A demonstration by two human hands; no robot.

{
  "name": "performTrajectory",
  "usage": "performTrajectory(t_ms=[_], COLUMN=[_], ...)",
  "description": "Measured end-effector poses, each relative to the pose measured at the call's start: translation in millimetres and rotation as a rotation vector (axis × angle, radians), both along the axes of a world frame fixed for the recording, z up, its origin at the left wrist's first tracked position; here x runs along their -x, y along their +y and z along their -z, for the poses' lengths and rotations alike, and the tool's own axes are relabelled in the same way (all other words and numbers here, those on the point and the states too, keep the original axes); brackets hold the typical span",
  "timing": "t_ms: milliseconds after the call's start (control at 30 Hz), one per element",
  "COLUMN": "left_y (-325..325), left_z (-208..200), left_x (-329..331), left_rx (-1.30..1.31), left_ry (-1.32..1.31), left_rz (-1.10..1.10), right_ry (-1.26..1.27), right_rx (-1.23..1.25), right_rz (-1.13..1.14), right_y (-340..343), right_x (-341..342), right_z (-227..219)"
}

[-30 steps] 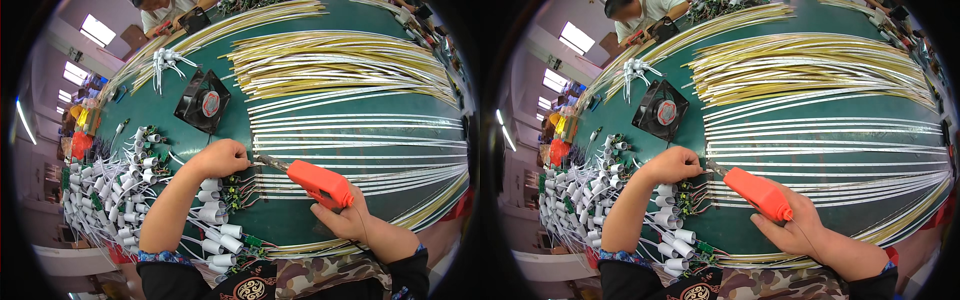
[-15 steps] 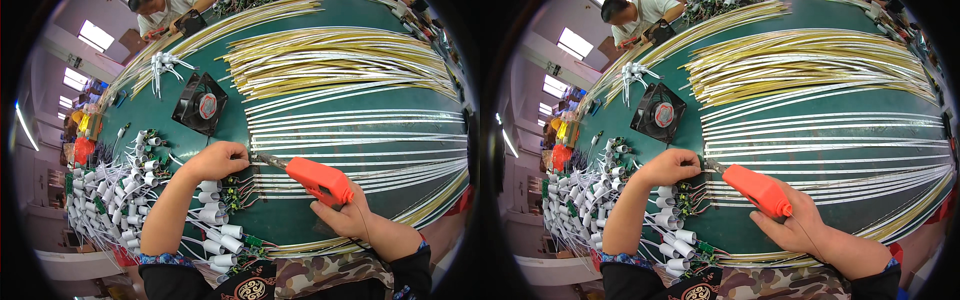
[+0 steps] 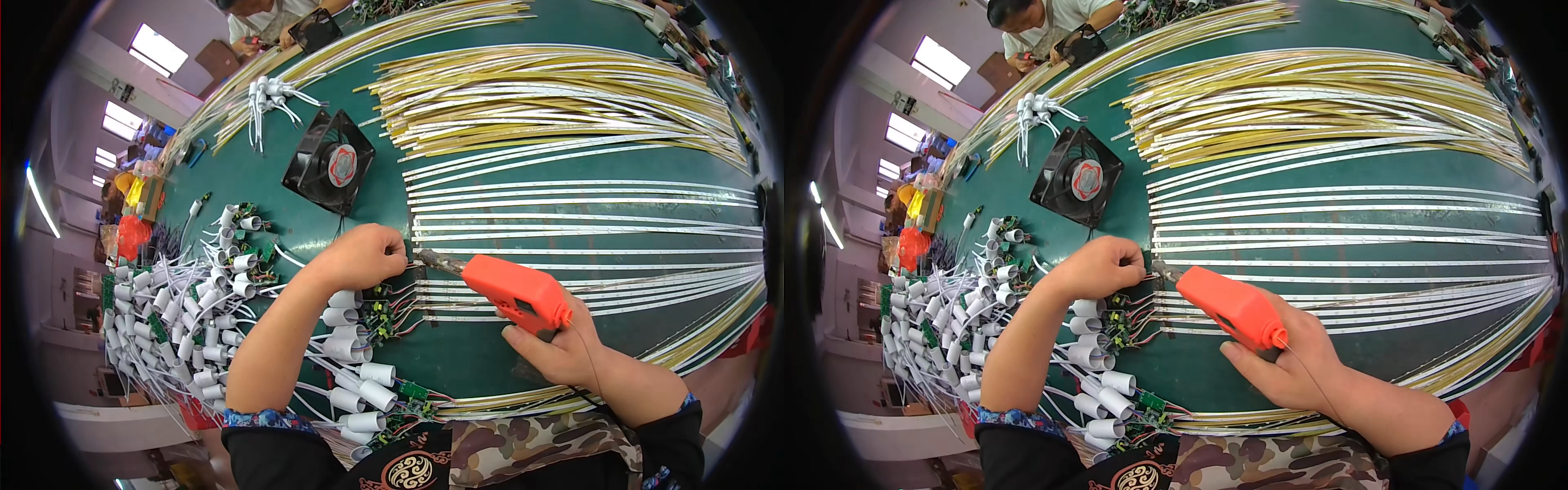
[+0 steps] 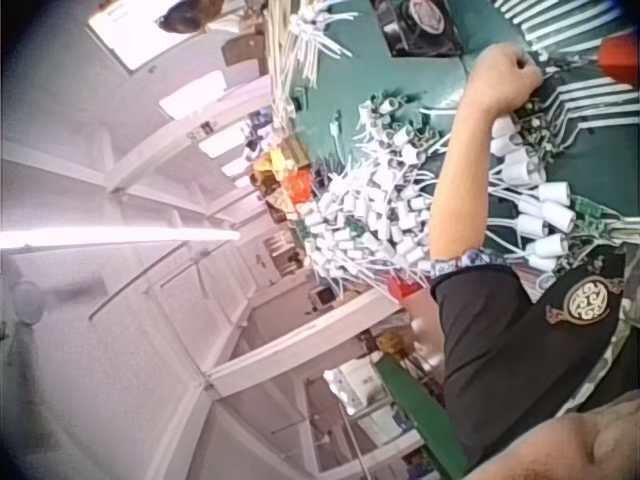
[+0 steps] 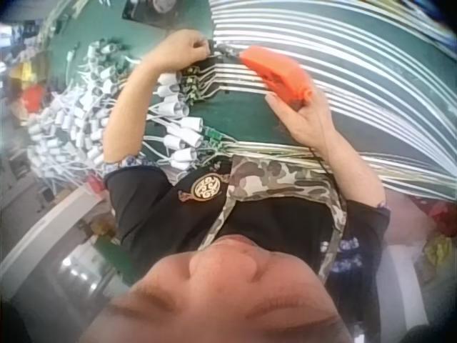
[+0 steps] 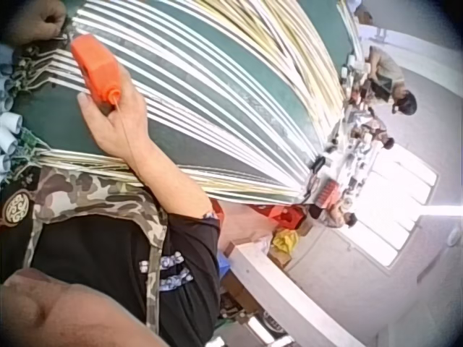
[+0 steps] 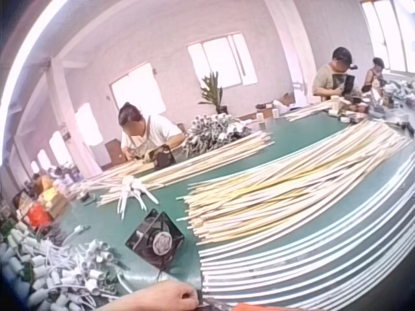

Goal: The person solders wiring to electronic components with a soldering gun, connecting them to an LED strip and housing on an assembly line.

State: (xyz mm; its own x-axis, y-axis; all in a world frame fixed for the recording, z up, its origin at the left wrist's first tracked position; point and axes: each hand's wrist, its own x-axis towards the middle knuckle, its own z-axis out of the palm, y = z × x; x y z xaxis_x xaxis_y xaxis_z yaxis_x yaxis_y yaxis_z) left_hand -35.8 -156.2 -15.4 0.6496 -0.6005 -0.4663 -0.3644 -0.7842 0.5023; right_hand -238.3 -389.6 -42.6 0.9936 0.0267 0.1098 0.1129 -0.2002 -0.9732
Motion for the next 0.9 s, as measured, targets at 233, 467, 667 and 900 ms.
performTrajectory(t_ms=[233,467,667,900], left_y=[-1.1,-1.4,-1.2,-2.1], left_z=[0.4,-0.4,-1.5,-2.9], left_x=[-1.3,-1.7,-2.4,-1.7], left_rx=[0.000,-0.017,-0.013,-0.016], left_ry=[0.022,0.040,0.047,0.074], left_rz=[0.011,0.000,-0.003,-0.030], right_ry=[-0.017,-0.007,0.020,0.042], right_rx=[0.042,0.089,0.068,0.066], right_rz=[0.002,-0.003,0.003,0.002], right_y=[4.4,4.2,4.5,3.4], right_x=[-3.1,-3.0,-2.4,-2.6], right_z=[-0.1,-6.4,-5.6,-8.6])
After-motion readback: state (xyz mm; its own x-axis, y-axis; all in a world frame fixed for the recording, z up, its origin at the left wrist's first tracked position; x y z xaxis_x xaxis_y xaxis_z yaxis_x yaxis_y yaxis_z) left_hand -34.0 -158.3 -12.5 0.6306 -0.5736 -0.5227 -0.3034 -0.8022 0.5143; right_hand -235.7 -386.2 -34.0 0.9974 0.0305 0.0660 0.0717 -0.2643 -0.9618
